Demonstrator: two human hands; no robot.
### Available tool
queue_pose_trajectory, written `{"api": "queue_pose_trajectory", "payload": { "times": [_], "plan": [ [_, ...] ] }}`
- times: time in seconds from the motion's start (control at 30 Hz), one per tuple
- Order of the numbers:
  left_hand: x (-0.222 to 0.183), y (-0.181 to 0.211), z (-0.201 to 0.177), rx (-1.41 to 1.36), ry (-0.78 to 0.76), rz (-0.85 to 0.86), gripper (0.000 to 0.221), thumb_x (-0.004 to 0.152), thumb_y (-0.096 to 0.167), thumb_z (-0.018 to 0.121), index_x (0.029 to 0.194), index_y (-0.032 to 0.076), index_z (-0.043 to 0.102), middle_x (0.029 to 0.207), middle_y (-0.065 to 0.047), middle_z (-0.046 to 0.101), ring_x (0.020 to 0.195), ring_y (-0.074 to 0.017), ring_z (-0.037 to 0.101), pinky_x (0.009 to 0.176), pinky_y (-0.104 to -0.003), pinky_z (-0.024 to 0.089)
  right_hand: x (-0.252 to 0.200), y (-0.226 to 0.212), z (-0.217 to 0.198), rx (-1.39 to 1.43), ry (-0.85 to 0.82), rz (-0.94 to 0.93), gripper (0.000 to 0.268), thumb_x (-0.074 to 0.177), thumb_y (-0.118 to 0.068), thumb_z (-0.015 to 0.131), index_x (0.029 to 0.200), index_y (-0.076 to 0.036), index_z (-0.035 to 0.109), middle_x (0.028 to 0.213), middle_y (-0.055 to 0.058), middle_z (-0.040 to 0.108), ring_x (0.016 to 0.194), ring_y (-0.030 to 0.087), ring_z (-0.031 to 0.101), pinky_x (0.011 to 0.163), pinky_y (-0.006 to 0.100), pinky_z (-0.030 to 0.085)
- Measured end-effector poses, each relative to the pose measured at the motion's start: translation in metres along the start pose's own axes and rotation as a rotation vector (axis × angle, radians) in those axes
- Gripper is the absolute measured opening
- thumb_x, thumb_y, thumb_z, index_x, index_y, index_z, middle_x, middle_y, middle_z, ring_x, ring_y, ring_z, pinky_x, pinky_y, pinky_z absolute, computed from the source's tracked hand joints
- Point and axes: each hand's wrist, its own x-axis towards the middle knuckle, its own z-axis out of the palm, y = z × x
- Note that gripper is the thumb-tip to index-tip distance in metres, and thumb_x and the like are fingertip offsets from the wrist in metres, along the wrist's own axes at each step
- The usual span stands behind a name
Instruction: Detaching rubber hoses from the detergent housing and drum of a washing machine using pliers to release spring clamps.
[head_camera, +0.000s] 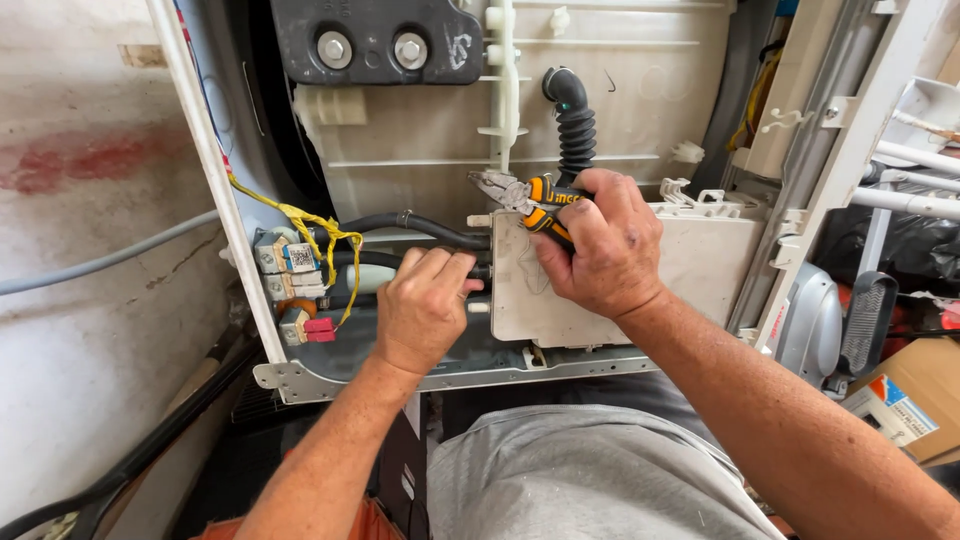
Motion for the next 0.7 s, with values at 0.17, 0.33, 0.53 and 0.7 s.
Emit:
{"api": "queue_pose_trajectory", "payload": {
  "times": [0.17, 0.33, 0.53, 0.7],
  "plan": [
    [0.007, 0.04, -0.01, -0.357, 0.122, -0.281, 0.03, 0.102, 0.038, 0.053, 0.108, 0.013, 0.068, 0.088, -0.003, 0.061, 0.096, -0.0299, 0.063, 0.083, -0.038, 0.057, 0.0, -0.004, 0.001, -0.029, -0.01, 0.017, 0.042, 0.101, -0.05, 0.056, 0.086, -0.011, 0.054, 0.106, 0.013, 0.055, 0.088, 0.034, 0.063, 0.075, 0.042, 0.055],
    [0.006, 0.048, -0.005, -0.518, 0.21, -0.396, 0.021, 0.103, 0.028, 0.057, 0.105, 0.01, 0.068, 0.094, -0.006, 0.06, 0.101, -0.0343, 0.06, 0.097, -0.043, 0.051, 0.002, -0.005, 0.003, -0.036, -0.016, 0.014, 0.044, 0.101, -0.051, 0.056, 0.086, -0.011, 0.054, 0.106, 0.013, 0.055, 0.09, 0.035, 0.064, 0.075, 0.043, 0.055],
    [0.004, 0.042, -0.002, -0.416, 0.146, -0.428, 0.028, 0.102, 0.039, 0.055, 0.098, 0.014, 0.065, 0.084, -0.003, 0.055, 0.092, -0.0328, 0.061, 0.082, -0.044, 0.055, 0.004, -0.004, 0.001, -0.021, -0.009, 0.009, 0.045, 0.101, -0.053, 0.054, 0.085, -0.011, 0.054, 0.105, 0.012, 0.055, 0.087, 0.034, 0.063, 0.074, 0.041, 0.054],
    [0.019, 0.037, -0.018, -0.332, -0.202, -0.621, 0.02, 0.091, 0.037, 0.067, 0.095, 0.017, 0.07, 0.086, -0.006, 0.064, 0.094, -0.035, 0.064, 0.081, -0.056, 0.056, 0.003, -0.003, 0.002, -0.008, 0.002, 0.008, 0.044, 0.101, -0.053, 0.056, 0.086, -0.011, 0.055, 0.106, 0.012, 0.056, 0.088, 0.034, 0.064, 0.075, 0.041, 0.055]
  ]
}}
